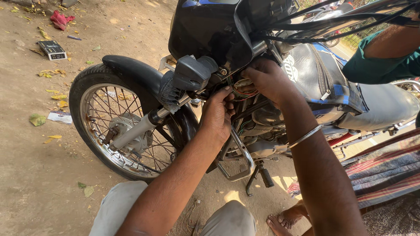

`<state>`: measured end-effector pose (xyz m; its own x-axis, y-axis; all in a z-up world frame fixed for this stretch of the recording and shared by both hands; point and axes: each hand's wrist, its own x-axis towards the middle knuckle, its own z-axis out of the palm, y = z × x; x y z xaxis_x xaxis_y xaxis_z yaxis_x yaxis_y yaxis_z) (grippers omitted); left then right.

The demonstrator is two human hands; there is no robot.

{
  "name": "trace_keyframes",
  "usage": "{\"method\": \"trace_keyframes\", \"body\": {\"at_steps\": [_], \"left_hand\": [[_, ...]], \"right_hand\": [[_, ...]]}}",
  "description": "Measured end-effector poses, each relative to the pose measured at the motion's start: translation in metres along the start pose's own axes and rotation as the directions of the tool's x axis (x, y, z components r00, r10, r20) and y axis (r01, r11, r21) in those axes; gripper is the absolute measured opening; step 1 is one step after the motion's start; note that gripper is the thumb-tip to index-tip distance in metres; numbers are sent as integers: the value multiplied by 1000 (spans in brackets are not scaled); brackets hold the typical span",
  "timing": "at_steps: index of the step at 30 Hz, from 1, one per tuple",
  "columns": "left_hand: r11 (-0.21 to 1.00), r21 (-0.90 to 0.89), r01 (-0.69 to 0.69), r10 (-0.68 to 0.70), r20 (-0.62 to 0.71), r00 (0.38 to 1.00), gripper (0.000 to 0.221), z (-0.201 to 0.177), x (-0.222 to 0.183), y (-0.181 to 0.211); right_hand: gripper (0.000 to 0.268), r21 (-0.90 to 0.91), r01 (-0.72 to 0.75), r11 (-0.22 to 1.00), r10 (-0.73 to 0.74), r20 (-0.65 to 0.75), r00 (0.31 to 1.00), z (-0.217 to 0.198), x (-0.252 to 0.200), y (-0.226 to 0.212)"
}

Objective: The person manipulates wires on the front of a motorcycle. They use scissors to strip insulation from multiple wires and then twist the exposed ends together by hand.

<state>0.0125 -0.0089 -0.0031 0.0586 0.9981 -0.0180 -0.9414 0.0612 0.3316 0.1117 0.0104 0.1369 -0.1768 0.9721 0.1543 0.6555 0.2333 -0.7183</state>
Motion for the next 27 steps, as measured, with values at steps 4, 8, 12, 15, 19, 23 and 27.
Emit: {"method": "trace_keyframes", "body": {"at_steps": [4,8,12,15,19,23,27], "left_hand": [[992,117,-38,46,-70,996,15,2,7,-1],[958,218,-188,199,-32,979,12,-2,10,-6],[919,187,-348,352,8,936,12,-1,13,-19],[887,195,-418,422,22,906,13,2,15,-22],[856,269,-442,455,15,890,14,1,16,-23],[811,322,-489,514,7,858,12,-2,10,-29],[848,296,-440,479,-71,875,11,4,5,-36]], "right_hand": [[24,118,49,992,-49,-4,999,1,1,7],[20,88,145,986,-139,-72,988,3,3,15],[18,30,222,975,-215,-158,964,10,-6,18],[18,43,278,960,-263,-214,941,15,-17,12],[19,166,261,951,-207,-287,935,22,-25,8],[26,268,274,924,-226,-196,954,26,-29,9],[30,373,159,914,-168,-9,986,17,-28,12]]}}
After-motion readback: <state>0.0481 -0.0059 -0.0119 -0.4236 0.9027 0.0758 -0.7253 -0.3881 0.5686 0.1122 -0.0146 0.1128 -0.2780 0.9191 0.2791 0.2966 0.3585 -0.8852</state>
